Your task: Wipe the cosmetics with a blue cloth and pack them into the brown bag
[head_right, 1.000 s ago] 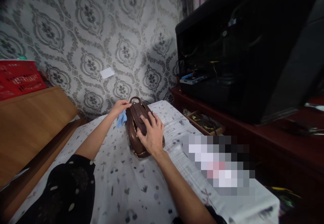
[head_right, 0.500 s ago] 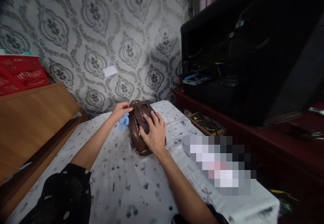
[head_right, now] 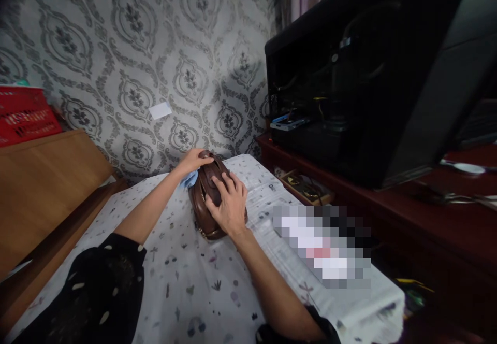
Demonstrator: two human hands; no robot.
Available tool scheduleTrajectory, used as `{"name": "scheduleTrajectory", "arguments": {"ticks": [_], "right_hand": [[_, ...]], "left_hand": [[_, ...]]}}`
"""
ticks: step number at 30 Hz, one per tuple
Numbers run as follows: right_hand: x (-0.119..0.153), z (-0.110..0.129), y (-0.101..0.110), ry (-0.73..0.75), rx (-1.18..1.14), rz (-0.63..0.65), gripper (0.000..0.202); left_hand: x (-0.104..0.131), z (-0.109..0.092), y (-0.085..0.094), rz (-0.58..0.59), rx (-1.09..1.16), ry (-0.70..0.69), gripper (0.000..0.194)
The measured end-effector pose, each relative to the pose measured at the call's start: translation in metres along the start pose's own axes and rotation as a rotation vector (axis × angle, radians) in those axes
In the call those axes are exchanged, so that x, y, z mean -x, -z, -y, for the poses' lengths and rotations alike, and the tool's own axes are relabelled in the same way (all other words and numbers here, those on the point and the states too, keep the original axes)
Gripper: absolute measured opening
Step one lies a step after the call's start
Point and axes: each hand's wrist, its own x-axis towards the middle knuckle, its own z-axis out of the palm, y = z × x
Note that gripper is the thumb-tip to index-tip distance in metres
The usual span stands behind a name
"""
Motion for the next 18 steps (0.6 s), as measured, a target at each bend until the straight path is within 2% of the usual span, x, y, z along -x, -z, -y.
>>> {"name": "scheduleTrajectory", "arguments": {"ticks": [8,18], "right_hand": [[-0.001,0.001,0.000,-0.017,-0.031,0.000,0.046],[-0.007,0.003,0.006,-0.060,-0.018,0.075,0.046]], "left_hand": [[-0.006,-0.009,-0.010,-0.090,-0.098,0.060,0.027],[0.011,-0.009,-0.006,-0.004,0.048,-0.043,0.026]]}}
